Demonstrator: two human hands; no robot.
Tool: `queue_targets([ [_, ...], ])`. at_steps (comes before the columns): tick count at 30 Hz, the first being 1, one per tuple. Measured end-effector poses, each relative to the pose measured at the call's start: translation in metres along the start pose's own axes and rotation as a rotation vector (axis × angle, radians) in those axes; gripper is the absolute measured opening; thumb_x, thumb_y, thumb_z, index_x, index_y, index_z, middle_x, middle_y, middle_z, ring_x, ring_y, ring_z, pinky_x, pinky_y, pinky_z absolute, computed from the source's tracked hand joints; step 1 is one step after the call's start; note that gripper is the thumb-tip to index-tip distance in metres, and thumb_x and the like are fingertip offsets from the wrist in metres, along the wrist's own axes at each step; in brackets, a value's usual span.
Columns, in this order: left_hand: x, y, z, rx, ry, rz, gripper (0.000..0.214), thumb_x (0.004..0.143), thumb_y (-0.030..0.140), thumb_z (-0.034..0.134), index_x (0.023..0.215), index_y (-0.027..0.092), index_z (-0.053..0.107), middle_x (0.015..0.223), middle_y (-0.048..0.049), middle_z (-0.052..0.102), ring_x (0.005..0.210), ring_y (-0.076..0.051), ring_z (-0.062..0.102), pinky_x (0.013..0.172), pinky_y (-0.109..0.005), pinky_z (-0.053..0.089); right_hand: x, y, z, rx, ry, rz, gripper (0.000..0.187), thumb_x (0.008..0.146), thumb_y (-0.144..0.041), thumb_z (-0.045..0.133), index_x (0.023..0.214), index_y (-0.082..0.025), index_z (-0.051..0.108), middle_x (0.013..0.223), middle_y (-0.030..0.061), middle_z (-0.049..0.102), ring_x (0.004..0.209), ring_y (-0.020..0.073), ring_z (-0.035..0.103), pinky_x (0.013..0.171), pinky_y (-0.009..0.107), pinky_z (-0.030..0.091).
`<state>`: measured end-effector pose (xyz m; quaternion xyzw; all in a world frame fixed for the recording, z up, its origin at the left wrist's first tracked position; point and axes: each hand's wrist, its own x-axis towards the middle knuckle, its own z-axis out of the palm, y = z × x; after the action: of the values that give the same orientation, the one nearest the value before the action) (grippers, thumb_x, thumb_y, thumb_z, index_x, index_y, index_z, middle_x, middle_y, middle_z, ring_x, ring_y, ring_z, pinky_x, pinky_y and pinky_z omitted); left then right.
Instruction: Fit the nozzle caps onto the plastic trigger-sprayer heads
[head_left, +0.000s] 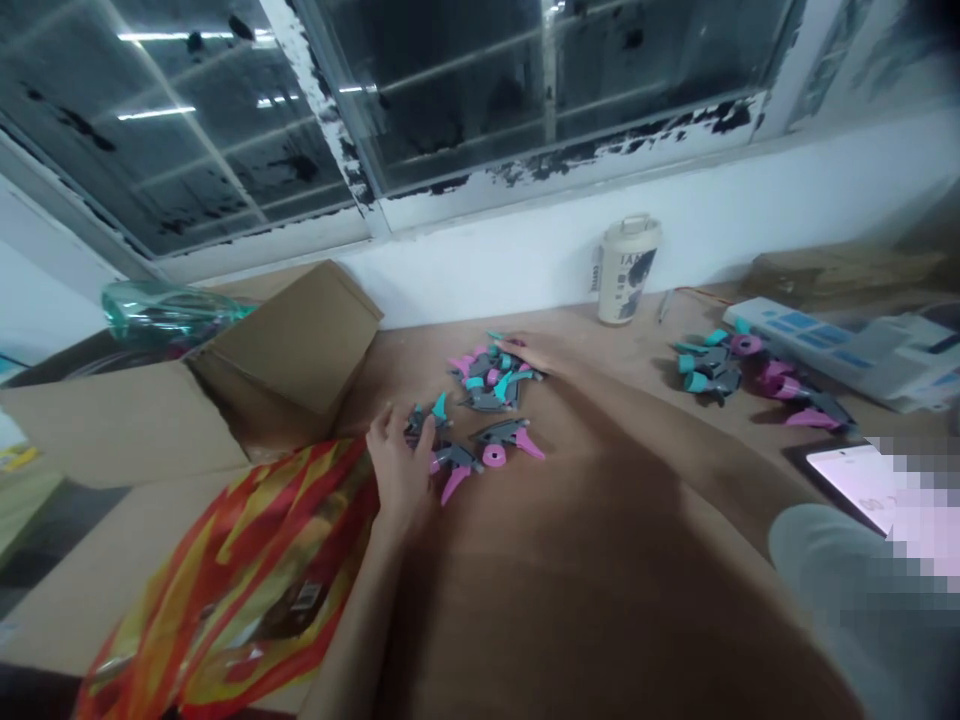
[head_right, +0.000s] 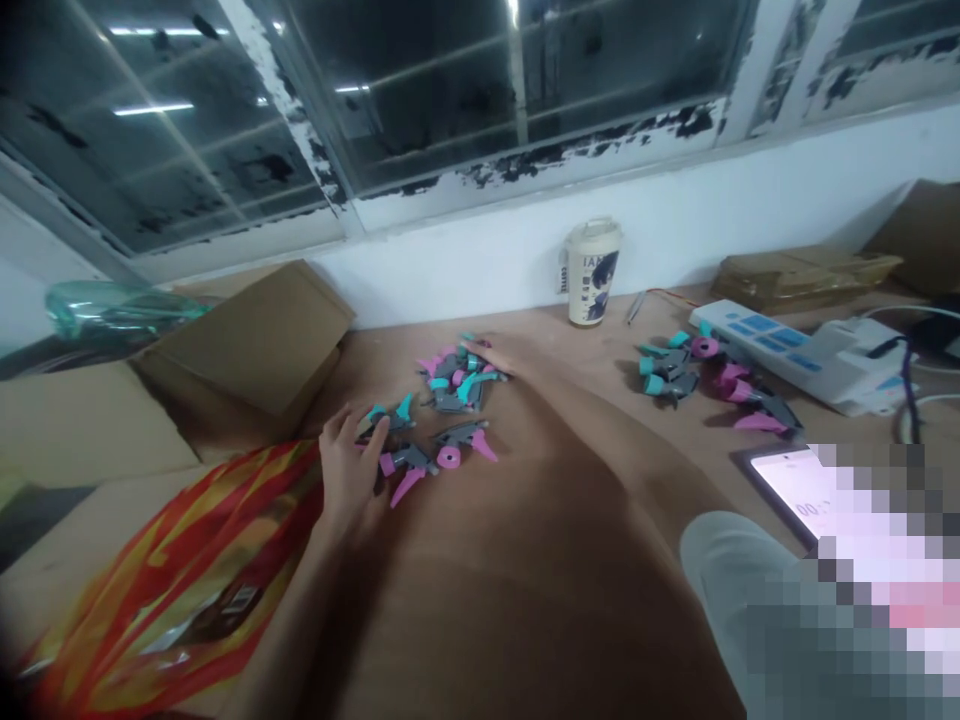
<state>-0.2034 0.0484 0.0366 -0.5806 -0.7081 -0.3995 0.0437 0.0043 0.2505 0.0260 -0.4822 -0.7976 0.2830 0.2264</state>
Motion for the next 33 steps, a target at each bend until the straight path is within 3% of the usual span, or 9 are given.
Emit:
queue_targets([
  [5, 0.004, -0.009, 0.026, 0.095, -0.057, -0.005, 0.043, 0.083, 0.041, 0.055, 0.116, 0.014, 0.059, 0.131, -0.0195, 0.046, 0.128, -0.035, 0.037, 0.104, -0.051, 0.029, -0.025, 0.001, 0.015, -0.044, 0.039, -0.097, 0.048, 0.082, -0.061, 0.047, 0.114, -0.026, 0.06, 0.117, 0.0052, 0.061, 0.106, 0.0237, 0.056, 0.093, 0.041, 0.042],
  [10, -0.001, -0.008, 0.031, 0.138, -0.127, 0.033, 0.046, 0.085, 0.044, 0.05, 0.121, 0.016, 0.057, 0.128, -0.0169, 0.049, 0.124, -0.031, 0.044, 0.104, -0.047, 0.034, -0.044, -0.003, 0.023, -0.067, 0.057, -0.137, 0.051, 0.078, -0.065, 0.049, 0.109, -0.028, 0.064, 0.121, 0.0041, 0.061, 0.117, 0.0265, 0.05, 0.103, 0.044, 0.031],
  [14, -0.001, -0.001, 0.029, 0.163, -0.159, 0.044, 0.047, 0.085, 0.043, 0.051, 0.123, 0.015, 0.055, 0.127, -0.0163, 0.048, 0.122, -0.028, 0.045, 0.105, -0.042, 0.034, -0.035, -0.003, 0.018, -0.069, 0.044, -0.12, 0.061, 0.072, -0.067, 0.054, 0.114, -0.023, 0.062, 0.125, 0.0095, 0.058, 0.122, 0.0324, 0.045, 0.103, 0.052, 0.027],
  [18, 0.005, 0.006, 0.027, 0.201, -0.197, 0.013, 0.056, 0.079, 0.048, 0.057, 0.122, 0.013, 0.054, 0.125, -0.0182, 0.043, 0.122, -0.031, 0.043, 0.101, -0.043, 0.037, -0.016, -0.001, 0.012, -0.038, -0.024, -0.13, 0.072, 0.067, -0.063, 0.064, 0.125, -0.022, 0.054, 0.13, 0.0114, 0.054, 0.122, 0.0323, 0.046, 0.102, 0.049, 0.031],
  [25, 0.022, 0.02, 0.026, 0.254, -0.31, -0.053, 0.066, 0.073, 0.059, 0.057, 0.122, 0.015, 0.054, 0.117, -0.0173, 0.042, 0.122, -0.037, 0.039, 0.098, -0.044, 0.037, 0.002, -0.007, 0.014, 0.058, -0.148, -0.124, 0.038, 0.088, -0.036, 0.054, 0.12, -0.016, 0.051, 0.123, 0.0094, 0.053, 0.107, 0.0217, 0.055, 0.09, 0.045, 0.046],
  [30, 0.021, 0.028, 0.026, 0.273, -0.37, -0.069, 0.075, 0.068, 0.063, 0.06, 0.126, 0.015, 0.05, 0.12, -0.018, 0.041, 0.121, -0.039, 0.041, 0.095, -0.045, 0.039, 0.002, -0.022, 0.003, 0.156, -0.227, -0.14, 0.03, 0.088, -0.035, 0.053, 0.109, -0.014, 0.056, 0.108, 0.0058, 0.06, 0.092, 0.0179, 0.06, 0.078, 0.037, 0.051],
  [33, 0.014, 0.032, 0.025, 0.302, -0.345, -0.067, 0.076, 0.071, 0.059, 0.059, 0.129, 0.012, 0.046, 0.118, -0.0205, 0.043, 0.118, -0.04, 0.043, 0.092, -0.047, 0.039, -0.002, -0.032, -0.008, 0.249, -0.176, -0.181, 0.028, 0.084, -0.037, 0.058, 0.092, -0.011, 0.062, 0.089, 0.0021, 0.064, 0.08, 0.0154, 0.061, 0.071, 0.031, 0.05],
])
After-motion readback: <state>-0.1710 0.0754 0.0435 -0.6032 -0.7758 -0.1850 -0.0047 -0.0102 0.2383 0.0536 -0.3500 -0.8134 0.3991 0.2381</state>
